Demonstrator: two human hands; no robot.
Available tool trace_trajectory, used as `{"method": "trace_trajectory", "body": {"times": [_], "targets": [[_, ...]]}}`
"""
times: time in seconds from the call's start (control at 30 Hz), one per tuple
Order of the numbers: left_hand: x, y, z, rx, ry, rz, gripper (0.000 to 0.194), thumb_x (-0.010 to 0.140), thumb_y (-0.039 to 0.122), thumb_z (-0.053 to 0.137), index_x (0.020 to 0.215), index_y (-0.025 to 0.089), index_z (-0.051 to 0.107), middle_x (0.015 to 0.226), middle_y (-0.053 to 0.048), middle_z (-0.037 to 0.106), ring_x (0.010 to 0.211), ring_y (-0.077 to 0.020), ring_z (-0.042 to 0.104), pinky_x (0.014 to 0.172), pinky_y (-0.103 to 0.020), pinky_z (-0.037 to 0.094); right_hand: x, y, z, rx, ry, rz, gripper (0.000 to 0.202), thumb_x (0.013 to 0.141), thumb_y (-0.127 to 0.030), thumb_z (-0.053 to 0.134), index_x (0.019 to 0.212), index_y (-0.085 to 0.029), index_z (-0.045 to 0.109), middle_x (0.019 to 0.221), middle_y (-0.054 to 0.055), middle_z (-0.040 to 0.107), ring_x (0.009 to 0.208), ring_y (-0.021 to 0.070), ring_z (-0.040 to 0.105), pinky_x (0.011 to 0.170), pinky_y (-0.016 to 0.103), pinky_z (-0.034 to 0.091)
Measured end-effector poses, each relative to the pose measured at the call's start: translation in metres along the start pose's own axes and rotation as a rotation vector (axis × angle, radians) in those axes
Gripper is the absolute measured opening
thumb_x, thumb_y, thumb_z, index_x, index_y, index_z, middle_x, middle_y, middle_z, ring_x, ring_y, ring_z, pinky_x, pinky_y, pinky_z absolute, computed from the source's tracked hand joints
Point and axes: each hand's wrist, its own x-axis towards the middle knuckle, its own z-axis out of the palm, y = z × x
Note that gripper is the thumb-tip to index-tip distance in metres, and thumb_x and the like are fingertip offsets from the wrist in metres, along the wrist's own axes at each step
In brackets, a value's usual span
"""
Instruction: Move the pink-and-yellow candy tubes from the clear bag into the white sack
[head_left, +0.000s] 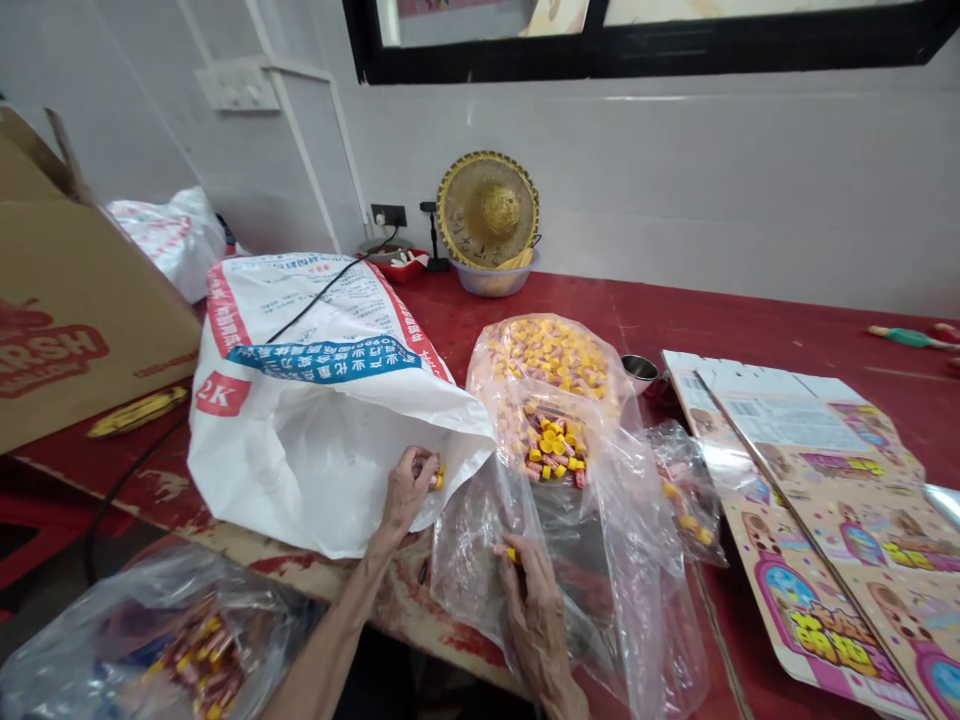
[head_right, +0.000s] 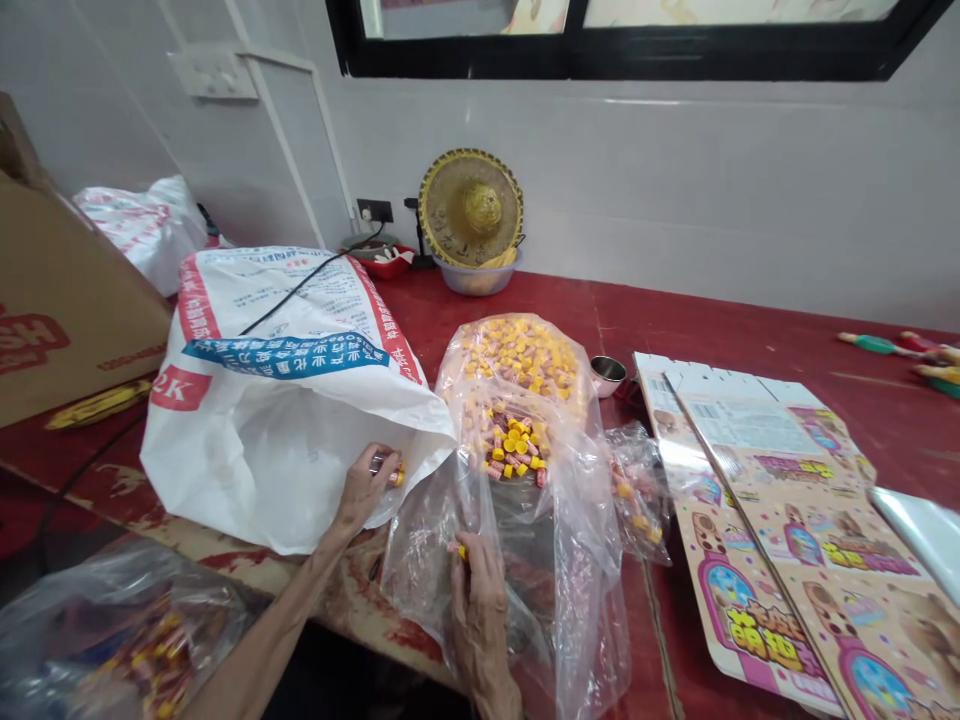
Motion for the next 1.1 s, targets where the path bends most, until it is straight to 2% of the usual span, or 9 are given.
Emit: {"method": "trace_trajectory", "body": {"times": [0.1,0.23,0.33,0.4,0.57,0.67,0.8,0.97,1.1], "targets": [[0.012,0.004,-0.002,0.003,0.064,-0.01,0.036,0.08,0.058,0.061,0.088,0.023,0.063,0.08,-0.004,0.074,0.069,-0.021,0.071,0.066,-0.031,0.057,0.0,0.005,-0.003,-0.016,-0.041,-0.022,0.026,0.113,-0.039,0.049,0.12,-0.026,0.07,0.112,0.006,0.075,0.103,0.0215,0.073,0.092,0.031,0.059],[0.048,0.014,-0.005,0.041,0.205,-0.057,0.029,0.079,0.049,0.06,0.091,0.023,0.062,0.076,-0.003,0.07,0.07,-0.0208,0.068,0.069,-0.031,0.055,-0.002,0.013,-0.004,-0.036,-0.083,-0.028,0.026,0.113,-0.035,0.05,0.126,-0.025,0.07,0.117,0.007,0.075,0.108,0.0224,0.072,0.098,0.033,0.058],[0.07,0.017,-0.002,0.057,0.168,-0.074,0.019,0.075,0.039,0.059,0.084,0.023,0.061,0.071,-0.002,0.067,0.071,-0.0218,0.066,0.069,-0.032,0.053,-0.004,0.016,-0.004,-0.044,-0.089,-0.02,0.027,0.112,-0.036,0.051,0.126,-0.025,0.07,0.118,0.008,0.075,0.11,0.0234,0.072,0.098,0.034,0.058],[0.074,0.017,0.002,0.053,0.099,-0.066,0.014,0.072,0.036,0.059,0.077,0.023,0.06,0.07,-0.002,0.067,0.07,-0.0214,0.064,0.069,-0.032,0.052,-0.004,0.016,-0.004,-0.056,-0.092,-0.001,0.028,0.112,-0.039,0.051,0.126,-0.025,0.07,0.118,0.008,0.075,0.11,0.0239,0.072,0.098,0.034,0.058],[0.049,0.017,0.01,0.017,-0.12,-0.046,0.029,0.074,0.047,0.062,0.086,0.022,0.072,0.077,-0.003,0.074,0.071,-0.0205,0.067,0.071,-0.031,0.055,-0.001,0.009,-0.005,-0.067,-0.102,0.007,0.028,0.113,-0.039,0.049,0.124,-0.026,0.071,0.114,0.007,0.075,0.105,0.0227,0.073,0.096,0.034,0.058],[0.03,0.015,0.007,0.004,-0.194,-0.042,0.039,0.073,0.053,0.063,0.091,0.021,0.076,0.087,-0.006,0.078,0.078,-0.0226,0.071,0.073,-0.032,0.058,0.002,0.007,-0.005,-0.061,-0.081,-0.02,0.028,0.113,-0.04,0.048,0.121,-0.027,0.071,0.111,0.006,0.076,0.102,0.0225,0.073,0.093,0.033,0.059],[0.018,0.012,0.004,0.008,-0.139,-0.021,0.037,0.072,0.051,0.061,0.088,0.021,0.075,0.089,-0.007,0.078,0.084,-0.0244,0.073,0.079,-0.035,0.061,0.003,0.006,-0.004,-0.054,-0.045,-0.034,0.029,0.113,-0.042,0.048,0.118,-0.026,0.072,0.108,0.006,0.076,0.1,0.023,0.074,0.09,0.033,0.059],[0.011,0.012,0.011,0.017,-0.045,0.022,0.031,0.074,0.045,0.058,0.088,0.022,0.073,0.09,-0.007,0.078,0.082,-0.023,0.073,0.073,-0.033,0.061,0.003,0.005,-0.003,-0.012,-0.041,-0.048,0.024,0.111,-0.035,0.05,0.12,-0.025,0.071,0.111,0.006,0.076,0.103,0.0223,0.074,0.094,0.032,0.059],[0.0,0.011,0.012,0.015,-0.012,0.048,0.035,0.076,0.051,0.057,0.089,0.023,0.072,0.092,-0.007,0.078,0.085,-0.0238,0.074,0.074,-0.034,0.061,0.005,0.004,-0.002,-0.002,-0.017,-0.071,0.023,0.111,-0.034,0.052,0.12,-0.025,0.071,0.109,0.005,0.076,0.1,0.0216,0.074,0.091,0.031,0.06]]}}
